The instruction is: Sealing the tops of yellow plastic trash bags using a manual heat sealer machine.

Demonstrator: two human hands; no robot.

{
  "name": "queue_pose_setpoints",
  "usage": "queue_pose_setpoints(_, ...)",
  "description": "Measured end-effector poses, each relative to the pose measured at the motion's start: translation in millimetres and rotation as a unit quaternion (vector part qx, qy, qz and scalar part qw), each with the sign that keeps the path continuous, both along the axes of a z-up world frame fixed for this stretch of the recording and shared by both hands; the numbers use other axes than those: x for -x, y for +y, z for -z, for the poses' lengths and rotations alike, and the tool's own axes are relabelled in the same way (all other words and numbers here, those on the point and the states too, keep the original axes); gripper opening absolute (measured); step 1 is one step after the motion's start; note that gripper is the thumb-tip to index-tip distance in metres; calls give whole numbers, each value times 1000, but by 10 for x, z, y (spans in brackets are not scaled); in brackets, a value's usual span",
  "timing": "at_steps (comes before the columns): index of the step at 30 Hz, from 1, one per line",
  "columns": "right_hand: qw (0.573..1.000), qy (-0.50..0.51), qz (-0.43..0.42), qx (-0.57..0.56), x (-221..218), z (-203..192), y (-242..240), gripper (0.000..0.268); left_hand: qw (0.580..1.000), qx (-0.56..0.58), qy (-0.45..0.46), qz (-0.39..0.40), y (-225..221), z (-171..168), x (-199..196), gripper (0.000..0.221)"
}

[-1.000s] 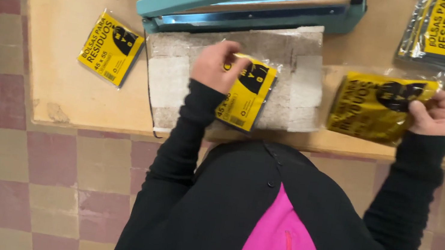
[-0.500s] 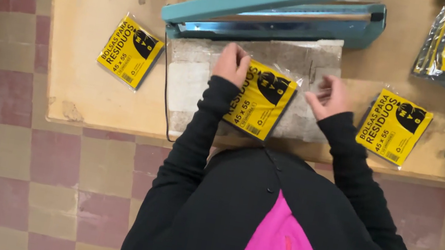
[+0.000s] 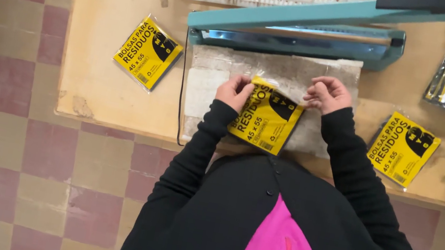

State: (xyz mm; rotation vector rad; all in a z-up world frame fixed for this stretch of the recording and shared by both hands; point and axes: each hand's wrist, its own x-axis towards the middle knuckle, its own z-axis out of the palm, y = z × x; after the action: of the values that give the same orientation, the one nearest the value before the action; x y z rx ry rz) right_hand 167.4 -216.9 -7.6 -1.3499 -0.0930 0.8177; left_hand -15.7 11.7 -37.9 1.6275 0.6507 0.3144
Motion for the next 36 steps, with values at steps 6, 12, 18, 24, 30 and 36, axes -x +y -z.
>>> queue_pose_setpoints(6, 978, -164, -77, 105, 55, 139, -53, 40, 989, 42, -137, -27, -38, -152, 63, 13)
queue_pose_setpoints(12, 991, -91, -63, 73, -79, 429, -83, 16, 981, 63, -171, -61, 48, 7, -31, 9)
queue_pose_setpoints(18, 939, -306, 18, 156, -551, 604, 257, 14, 939, -303, -25, -161, 226, -117, -463, 10)
queue_pose_setpoints(24, 856, -476, 72, 188, -692, 73, 798, 16, 924, -325, 60, -191, 381, 148, -942, 24)
queue_pose_setpoints(30, 771, -567, 52, 285, -885, 400, 820, 18, 924, -322, 34, -204, 427, 299, -1044, 26)
queue_pose_setpoints(36, 660, -744, 18, 98, -499, -718, 889, 18, 923, -317, 71, -207, 432, 339, -1048, 26)
